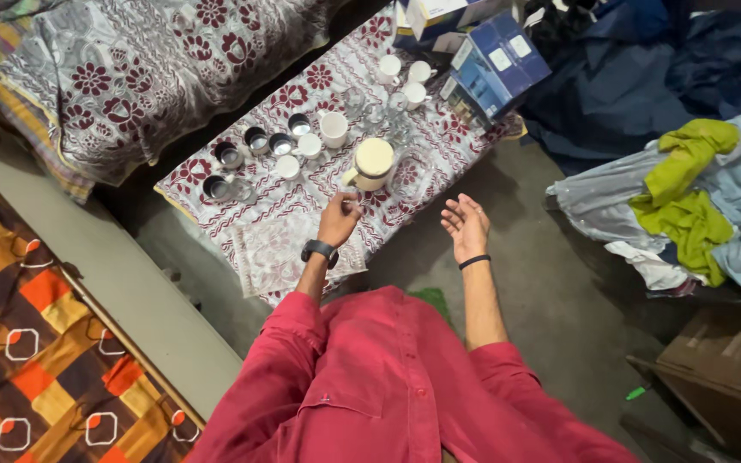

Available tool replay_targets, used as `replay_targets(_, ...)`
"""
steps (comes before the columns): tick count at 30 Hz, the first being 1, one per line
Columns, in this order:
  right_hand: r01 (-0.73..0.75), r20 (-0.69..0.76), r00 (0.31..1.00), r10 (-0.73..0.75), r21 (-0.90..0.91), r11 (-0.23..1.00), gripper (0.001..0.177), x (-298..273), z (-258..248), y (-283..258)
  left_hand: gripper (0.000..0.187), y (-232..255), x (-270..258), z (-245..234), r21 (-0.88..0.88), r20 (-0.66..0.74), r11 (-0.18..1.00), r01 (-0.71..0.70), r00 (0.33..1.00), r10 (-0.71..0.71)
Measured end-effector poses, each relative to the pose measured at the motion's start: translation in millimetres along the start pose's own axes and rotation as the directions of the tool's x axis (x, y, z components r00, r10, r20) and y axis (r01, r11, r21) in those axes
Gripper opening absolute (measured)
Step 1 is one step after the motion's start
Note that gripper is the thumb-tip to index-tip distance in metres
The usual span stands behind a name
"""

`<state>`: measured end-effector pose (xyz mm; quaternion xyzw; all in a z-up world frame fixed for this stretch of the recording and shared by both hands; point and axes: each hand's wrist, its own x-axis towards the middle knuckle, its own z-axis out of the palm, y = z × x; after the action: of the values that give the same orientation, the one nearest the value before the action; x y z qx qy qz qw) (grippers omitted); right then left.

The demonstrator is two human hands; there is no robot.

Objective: The person arranges a plastic tray and several metal and white cups on a patterned cloth laid on the floor. They then open a box containing white cups, pick up a glass, and walk to the kitchen to place the glass on a dish rack.

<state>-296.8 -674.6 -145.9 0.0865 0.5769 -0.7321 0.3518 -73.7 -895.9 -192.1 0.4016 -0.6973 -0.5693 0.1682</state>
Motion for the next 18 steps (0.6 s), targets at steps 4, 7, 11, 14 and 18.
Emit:
replay_targets(4,-0.02,0.008,1.0,0.021,-0.066,0.998,0.028,4,28,6,0.04,-6,5,-17,-0.034,-0.05,0.999,0.011,0.999,-0.013)
replay_targets(7,-0.028,0.033,0.999,0.033,-0.133,0.991,0.026,8,48,9,0.041,-11,3,-28,-0.063,-0.09,0.995,0.071,0.993,-0.077)
replay_targets(11,-0.02,0.084,0.996,0.042,-0.245,0.969,0.022,20,75,18,0.041,-19,-2,-40,-0.115,-0.19,0.99,0.087,0.976,-0.108)
replay_targets(14,-0.003,0.099,0.994,0.043,-0.374,0.928,0.027,38,89,26,0.042,-19,-1,-47,-0.116,-0.237,0.986,0.122,0.96,-0.146)
replay_targets(18,-0.02,0.106,0.992,0.075,-0.447,0.894,0.031,81,95,36,0.041,-15,2,-49,-0.152,-0.265,0.971,0.186,0.938,-0.222)
